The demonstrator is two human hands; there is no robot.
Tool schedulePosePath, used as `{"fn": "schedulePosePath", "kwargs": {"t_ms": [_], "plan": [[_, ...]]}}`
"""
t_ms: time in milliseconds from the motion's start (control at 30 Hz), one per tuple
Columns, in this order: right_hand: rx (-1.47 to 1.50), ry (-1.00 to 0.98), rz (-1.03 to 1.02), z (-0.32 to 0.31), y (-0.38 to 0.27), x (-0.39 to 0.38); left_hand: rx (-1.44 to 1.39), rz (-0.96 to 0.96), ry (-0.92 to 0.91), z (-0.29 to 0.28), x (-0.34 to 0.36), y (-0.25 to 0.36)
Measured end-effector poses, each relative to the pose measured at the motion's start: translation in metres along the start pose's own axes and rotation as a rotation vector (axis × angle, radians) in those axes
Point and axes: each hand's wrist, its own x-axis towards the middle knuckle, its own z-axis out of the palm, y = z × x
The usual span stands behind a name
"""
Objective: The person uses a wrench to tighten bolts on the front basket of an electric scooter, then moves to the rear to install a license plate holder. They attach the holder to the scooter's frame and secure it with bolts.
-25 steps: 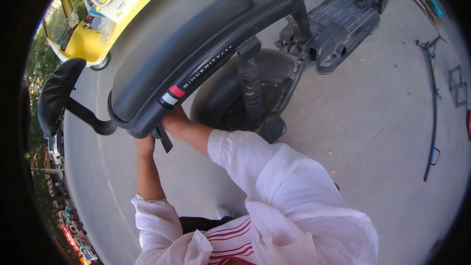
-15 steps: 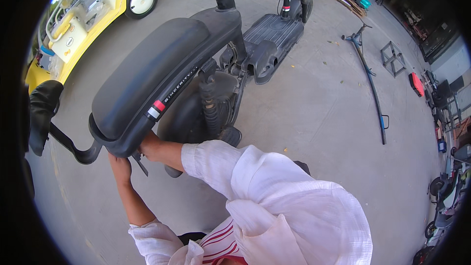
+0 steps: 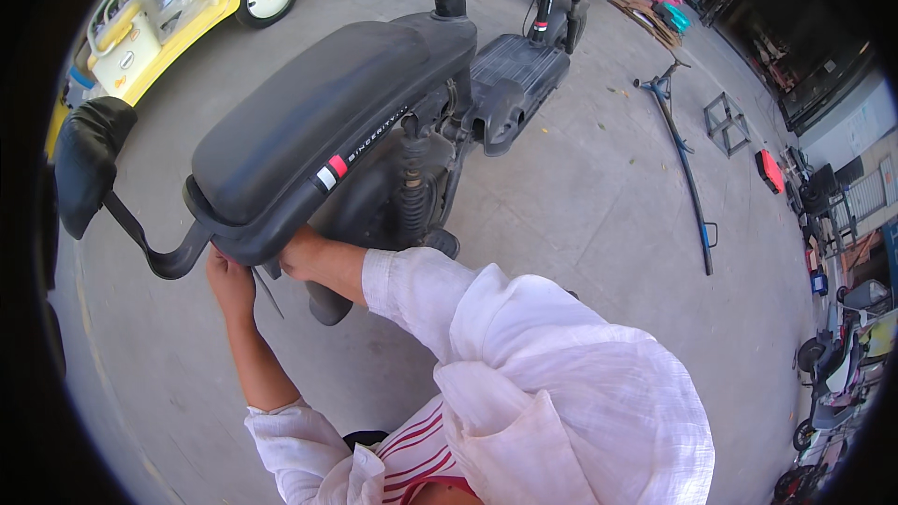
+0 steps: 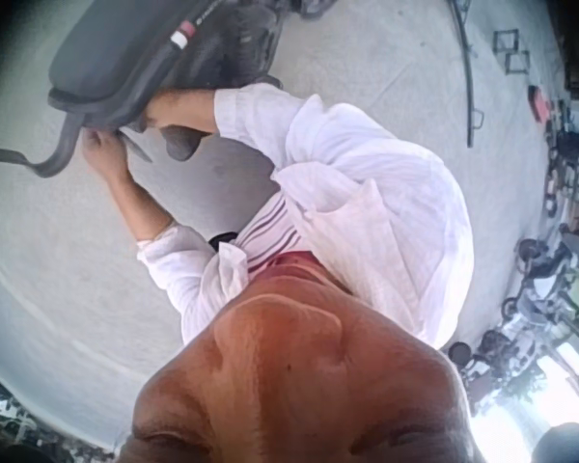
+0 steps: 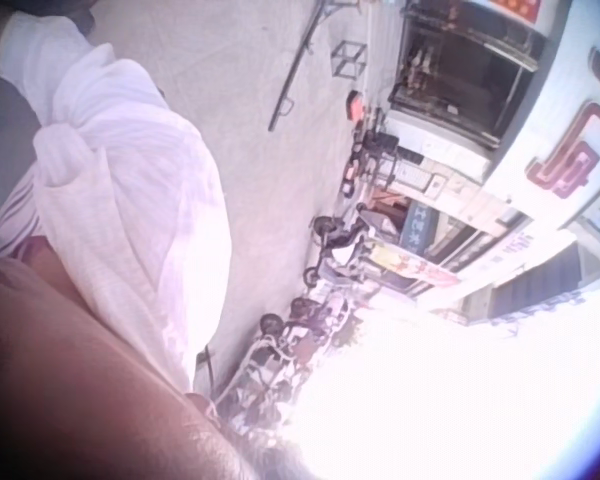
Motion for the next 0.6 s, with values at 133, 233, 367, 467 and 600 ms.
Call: {"fn": "schedulePosePath", "kwargs": {"t_ms": [133,233,367,467,600], "plan": [[0.029,0.033,0.043,-0.012,-0.007,-0.001,-0.054,-0.011,0.036,0.009,-0.004,0.015],[-0.005,0.043,0.023,-0.008,-0.003,-0.001,-0.048,0.013,0.050,0.011,-0.004,0.012],[-0.080,0.043,0.020,0.010,-0.012,-0.009,-0.095,0.013,0.045,0.007,-0.001,0.001],[-0.020,0.073,0.106,0.010,-0.016,-0.007,-0.170,-0.073,0.020,0.008,-0.001,-0.002],[-0.151,0.062,0.094,-0.002,-0.013,-0.001,-0.099,-0.017,-0.006,0.013,-0.001,0.001]]}}
